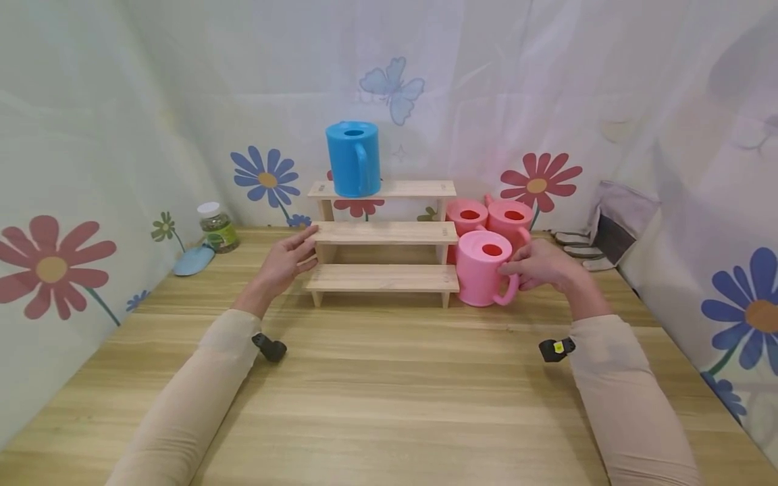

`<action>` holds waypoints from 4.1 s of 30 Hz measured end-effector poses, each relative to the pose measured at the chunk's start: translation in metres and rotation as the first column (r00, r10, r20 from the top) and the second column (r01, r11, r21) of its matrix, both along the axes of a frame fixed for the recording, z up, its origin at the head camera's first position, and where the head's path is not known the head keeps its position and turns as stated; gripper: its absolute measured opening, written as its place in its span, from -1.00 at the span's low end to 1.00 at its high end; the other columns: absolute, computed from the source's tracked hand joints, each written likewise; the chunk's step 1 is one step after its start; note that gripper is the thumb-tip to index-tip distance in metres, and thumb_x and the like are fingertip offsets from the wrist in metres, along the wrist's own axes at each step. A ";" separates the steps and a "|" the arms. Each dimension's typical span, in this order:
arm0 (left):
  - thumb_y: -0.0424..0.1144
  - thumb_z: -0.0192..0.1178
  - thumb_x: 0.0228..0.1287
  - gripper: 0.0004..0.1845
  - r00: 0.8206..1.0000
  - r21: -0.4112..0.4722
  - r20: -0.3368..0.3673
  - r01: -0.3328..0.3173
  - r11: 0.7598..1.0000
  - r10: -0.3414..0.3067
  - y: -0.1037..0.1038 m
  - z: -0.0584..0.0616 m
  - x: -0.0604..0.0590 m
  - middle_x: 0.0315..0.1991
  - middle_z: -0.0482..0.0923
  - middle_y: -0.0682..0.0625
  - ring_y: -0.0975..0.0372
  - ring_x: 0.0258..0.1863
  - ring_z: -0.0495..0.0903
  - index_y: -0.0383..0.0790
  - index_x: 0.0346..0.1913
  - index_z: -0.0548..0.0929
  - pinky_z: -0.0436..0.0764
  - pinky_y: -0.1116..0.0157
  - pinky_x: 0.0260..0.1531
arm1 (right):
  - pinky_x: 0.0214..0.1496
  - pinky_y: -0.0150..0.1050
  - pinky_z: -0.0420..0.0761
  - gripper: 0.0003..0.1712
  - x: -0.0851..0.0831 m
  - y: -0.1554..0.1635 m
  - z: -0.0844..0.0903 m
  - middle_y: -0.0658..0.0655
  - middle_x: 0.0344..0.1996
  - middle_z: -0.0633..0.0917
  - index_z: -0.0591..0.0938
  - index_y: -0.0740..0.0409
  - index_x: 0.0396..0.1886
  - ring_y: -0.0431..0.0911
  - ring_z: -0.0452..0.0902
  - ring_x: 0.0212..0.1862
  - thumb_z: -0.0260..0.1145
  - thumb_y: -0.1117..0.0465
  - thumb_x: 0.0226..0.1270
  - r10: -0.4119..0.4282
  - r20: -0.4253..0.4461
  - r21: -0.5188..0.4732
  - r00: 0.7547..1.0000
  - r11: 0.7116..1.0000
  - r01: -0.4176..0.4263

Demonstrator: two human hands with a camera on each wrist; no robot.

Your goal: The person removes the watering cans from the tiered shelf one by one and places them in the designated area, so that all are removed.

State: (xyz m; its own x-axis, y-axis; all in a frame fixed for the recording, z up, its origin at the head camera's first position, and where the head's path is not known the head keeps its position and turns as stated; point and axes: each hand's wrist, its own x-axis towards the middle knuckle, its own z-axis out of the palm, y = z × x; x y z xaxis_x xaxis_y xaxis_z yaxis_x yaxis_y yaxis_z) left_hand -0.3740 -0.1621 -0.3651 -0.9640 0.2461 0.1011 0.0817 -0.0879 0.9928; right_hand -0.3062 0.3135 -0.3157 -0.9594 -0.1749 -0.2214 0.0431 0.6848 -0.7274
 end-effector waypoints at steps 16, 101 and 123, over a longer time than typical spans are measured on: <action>-0.28 -0.10 0.40 -0.54 1.000 0.008 0.001 0.004 1.000 -0.004 -0.001 0.001 0.000 0.39 -0.06 0.01 -0.01 0.29 0.07 -0.12 0.34 0.23 0.25 0.05 0.16 | -0.16 -0.09 0.59 -0.45 0.000 -0.004 0.000 0.33 -0.17 0.58 0.51 0.41 -0.12 0.06 0.57 -0.22 0.32 0.00 0.14 0.002 -0.019 -0.030 1.000 1.000 -0.002; -0.23 -0.04 0.36 -0.56 0.999 0.021 0.003 -0.047 0.999 0.047 -0.005 -0.009 -0.010 0.36 0.06 -0.01 0.03 0.25 0.18 -0.02 0.29 0.34 0.35 0.11 0.10 | -0.12 -0.24 0.57 -0.59 -0.095 -0.234 0.083 0.09 -0.29 0.65 0.66 0.15 -0.11 -0.10 0.59 -0.28 0.40 0.05 0.05 -0.457 -0.401 -0.694 0.794 0.717 0.062; -0.24 -0.05 0.37 -0.56 0.999 0.009 0.000 -0.045 0.999 0.045 -0.003 -0.012 -0.012 0.36 0.06 -0.04 0.01 0.26 0.17 -0.04 0.30 0.32 0.34 0.11 0.10 | 0.01 -0.13 0.50 -0.38 0.009 -0.072 0.070 0.04 -0.18 0.67 0.63 0.07 -0.02 -0.10 0.58 -0.14 0.38 -0.17 -0.07 -0.474 -0.491 -0.486 0.731 0.846 0.222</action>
